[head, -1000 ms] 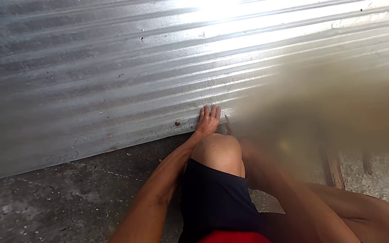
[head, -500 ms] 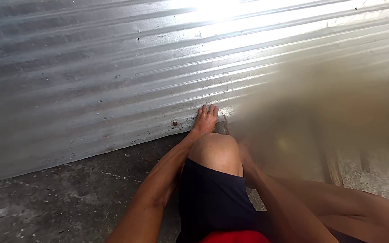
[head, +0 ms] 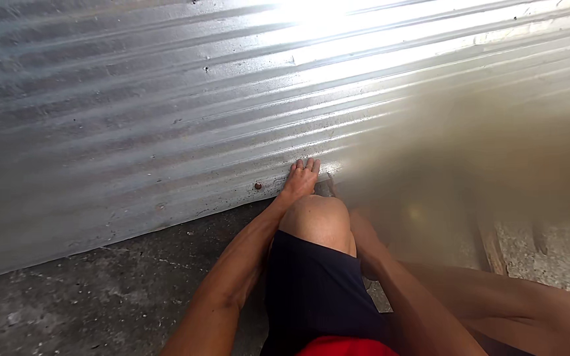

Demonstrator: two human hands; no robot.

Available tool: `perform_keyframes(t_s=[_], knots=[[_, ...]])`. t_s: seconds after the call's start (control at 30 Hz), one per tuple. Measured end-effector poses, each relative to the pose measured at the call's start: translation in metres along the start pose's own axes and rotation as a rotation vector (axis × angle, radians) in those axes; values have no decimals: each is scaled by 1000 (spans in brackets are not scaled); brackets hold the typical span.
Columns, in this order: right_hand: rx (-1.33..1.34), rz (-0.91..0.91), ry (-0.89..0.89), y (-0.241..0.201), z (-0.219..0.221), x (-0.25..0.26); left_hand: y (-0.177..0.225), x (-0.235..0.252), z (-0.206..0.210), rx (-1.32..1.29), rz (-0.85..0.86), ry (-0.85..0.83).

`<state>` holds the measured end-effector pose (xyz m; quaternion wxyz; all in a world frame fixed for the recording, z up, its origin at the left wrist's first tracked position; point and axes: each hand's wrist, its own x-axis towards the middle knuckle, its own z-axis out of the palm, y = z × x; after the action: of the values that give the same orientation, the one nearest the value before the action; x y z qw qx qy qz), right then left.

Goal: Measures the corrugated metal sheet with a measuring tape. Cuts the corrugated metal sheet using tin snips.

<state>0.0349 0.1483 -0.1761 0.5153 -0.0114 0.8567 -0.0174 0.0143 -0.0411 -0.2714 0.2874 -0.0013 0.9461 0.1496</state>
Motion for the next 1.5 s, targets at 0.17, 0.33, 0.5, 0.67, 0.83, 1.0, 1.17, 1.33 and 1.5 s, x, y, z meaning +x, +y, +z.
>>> perform_keyframes(t_s=[0.17,0.33,0.5,0.67,0.83,1.0,1.17,1.33,1.5], knots=[[60,-12,-128,-3,-7,8,0,-1,0,-5,8,6],[13,33,-243,-8,-16,14,-3,4,3,4,11,3],[48,5,-307,-1,-19,21,-2,2,2,32,8,3],[111,-16,-259,-2,-28,8,-2,4,5,45,6,27],[445,-8,-440,11,-23,8,-1,2,3,51,9,28],[561,-60,-585,43,-16,12,-3,4,8,63,15,40],[800,-28,-669,83,5,-3,-6,4,10,29,21,54],[854,30,-485,72,10,-18,2,-2,15,31,-16,73],[958,0,-426,73,-5,-12,3,-2,45,89,-37,286]])
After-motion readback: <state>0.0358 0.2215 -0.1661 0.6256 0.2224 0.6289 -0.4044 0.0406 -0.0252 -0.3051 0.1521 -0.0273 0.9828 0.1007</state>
